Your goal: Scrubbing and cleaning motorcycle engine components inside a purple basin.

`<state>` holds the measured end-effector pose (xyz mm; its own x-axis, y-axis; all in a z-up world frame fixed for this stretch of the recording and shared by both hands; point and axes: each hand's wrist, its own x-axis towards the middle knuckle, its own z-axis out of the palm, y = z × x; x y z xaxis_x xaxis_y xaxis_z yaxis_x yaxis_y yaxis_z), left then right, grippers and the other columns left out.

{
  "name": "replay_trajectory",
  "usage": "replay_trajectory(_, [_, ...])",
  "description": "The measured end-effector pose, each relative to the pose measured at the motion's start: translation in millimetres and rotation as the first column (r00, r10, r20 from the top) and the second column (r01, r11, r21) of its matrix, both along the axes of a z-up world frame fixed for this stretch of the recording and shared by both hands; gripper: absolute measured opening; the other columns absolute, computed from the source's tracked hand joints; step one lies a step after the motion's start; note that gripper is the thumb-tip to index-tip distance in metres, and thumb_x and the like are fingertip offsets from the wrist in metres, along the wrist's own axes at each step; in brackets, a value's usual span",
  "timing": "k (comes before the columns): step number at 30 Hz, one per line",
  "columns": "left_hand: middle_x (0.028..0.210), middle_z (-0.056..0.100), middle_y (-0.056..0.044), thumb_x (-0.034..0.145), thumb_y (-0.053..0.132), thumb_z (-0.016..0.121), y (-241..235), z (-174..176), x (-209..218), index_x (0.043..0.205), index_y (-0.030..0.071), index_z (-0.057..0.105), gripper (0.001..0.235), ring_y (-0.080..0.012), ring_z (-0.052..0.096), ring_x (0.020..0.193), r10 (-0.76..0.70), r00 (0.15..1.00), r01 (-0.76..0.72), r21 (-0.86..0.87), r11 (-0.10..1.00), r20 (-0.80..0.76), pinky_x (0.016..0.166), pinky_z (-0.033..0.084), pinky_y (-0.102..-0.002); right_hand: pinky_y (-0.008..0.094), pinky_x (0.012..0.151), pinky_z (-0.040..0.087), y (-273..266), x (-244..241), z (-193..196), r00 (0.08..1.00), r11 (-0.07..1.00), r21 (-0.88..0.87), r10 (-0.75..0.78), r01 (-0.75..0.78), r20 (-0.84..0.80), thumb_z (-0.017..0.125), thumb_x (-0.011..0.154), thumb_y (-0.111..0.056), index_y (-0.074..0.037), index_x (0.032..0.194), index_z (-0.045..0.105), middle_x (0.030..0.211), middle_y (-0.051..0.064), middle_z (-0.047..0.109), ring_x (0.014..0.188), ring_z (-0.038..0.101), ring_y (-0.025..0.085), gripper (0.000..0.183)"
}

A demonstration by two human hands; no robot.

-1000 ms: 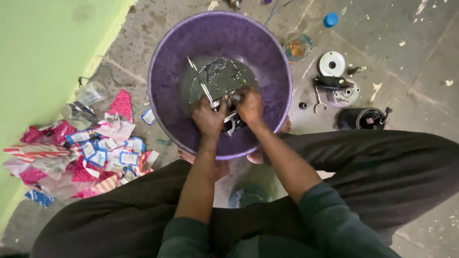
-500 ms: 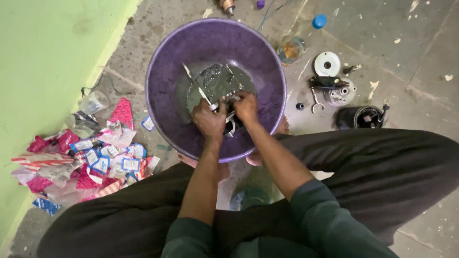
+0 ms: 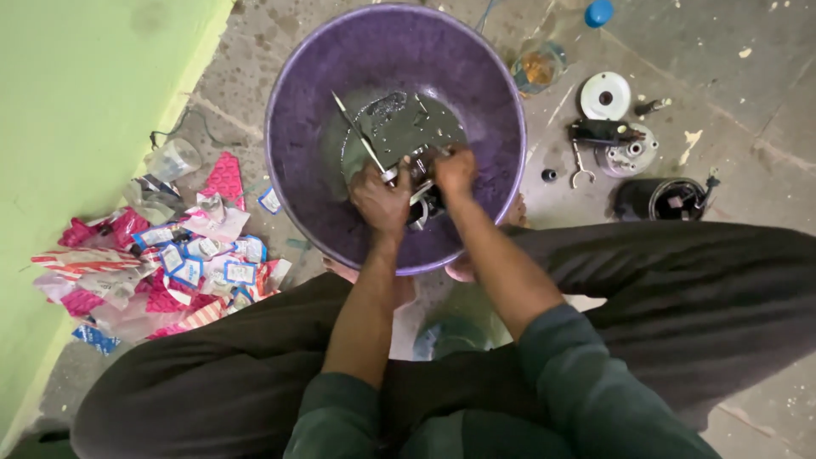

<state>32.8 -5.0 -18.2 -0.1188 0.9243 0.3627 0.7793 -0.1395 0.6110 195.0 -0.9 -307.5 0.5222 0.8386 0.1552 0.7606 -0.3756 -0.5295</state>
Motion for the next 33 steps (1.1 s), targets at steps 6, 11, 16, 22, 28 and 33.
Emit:
replay_trajectory(6, [0.072,0.063,-0.023,0.085,0.041,0.083,-4,2,-23,0.087,-0.002,0.063,0.048,-0.0443,0.063,0.07,0.006,1.0,-0.003,-0.148,0.989,0.016,0.067,0.049,-0.055,0.045,0.092,0.052,-24,-7,300,0.94,0.928,-0.258,0.193,-0.268,-0.281,0.074,0.089,-0.023,-0.005,0.121,0.07,0.113,0.021,0.071,0.106,0.067,0.041,0.037])
replay_trajectory(11, [0.076,0.066,-0.02,0.083,0.042,0.083,-6,-5,-26,0.086,0.0,0.063,0.046,-0.0421,0.065,0.071,-0.016,0.995,0.024,-0.08,0.996,0.103,0.068,0.051,-0.052,0.048,0.099,0.051,-51,-5,283,0.779,0.79,-0.308,0.598,-0.531,0.19,0.064,0.082,-0.016,-0.004,0.121,0.065,0.125,0.018,0.068,0.119,0.062,0.037,0.041])
replay_trajectory(16, [0.078,0.067,-0.02,0.082,0.042,0.084,-6,-3,-25,0.092,-0.001,0.066,0.047,-0.0421,0.065,0.073,-0.016,0.996,0.021,-0.058,0.998,0.088,0.07,0.051,-0.052,0.049,0.084,0.055,-74,-2,245,0.541,0.703,-0.119,0.633,-0.701,0.553,0.055,0.068,-0.022,0.0,0.12,0.064,0.125,0.02,0.066,0.112,0.066,0.035,0.057])
replay_trajectory(22, [0.079,0.068,-0.022,0.084,0.041,0.083,-6,3,-28,0.09,-0.001,0.067,0.045,-0.0418,0.066,0.075,-0.041,0.997,0.045,-0.066,0.997,0.061,0.075,0.052,-0.052,0.044,0.093,0.056,-49,10,264,0.752,0.584,-0.595,0.658,-0.552,-0.051,0.059,0.097,-0.014,-0.007,0.104,0.078,0.11,0.018,0.076,0.106,0.073,0.036,0.022])
replay_trajectory(28, [0.087,0.071,-0.022,0.084,0.04,0.081,-6,2,-26,0.097,-0.001,0.069,0.044,-0.0438,0.067,0.079,-0.019,0.99,0.029,-0.066,0.997,0.139,0.075,0.052,-0.052,0.036,0.081,0.06,-22,12,288,0.874,0.969,-0.051,0.197,-0.244,-0.444,0.091,0.076,-0.022,-0.002,0.104,0.075,0.098,0.016,0.078,0.087,0.077,0.027,0.038])
replay_trajectory(33, [0.08,0.068,-0.021,0.086,0.043,0.081,-5,-13,-27,0.092,-0.001,0.065,0.047,-0.041,0.066,0.074,-0.029,0.99,0.042,-0.091,0.995,0.14,0.073,0.052,-0.053,0.034,0.075,0.058,-14,-19,279,0.795,0.946,-0.089,0.209,-0.312,-0.569,0.089,0.077,-0.018,-0.005,0.101,0.08,0.093,0.012,0.08,0.08,0.074,0.02,0.029])
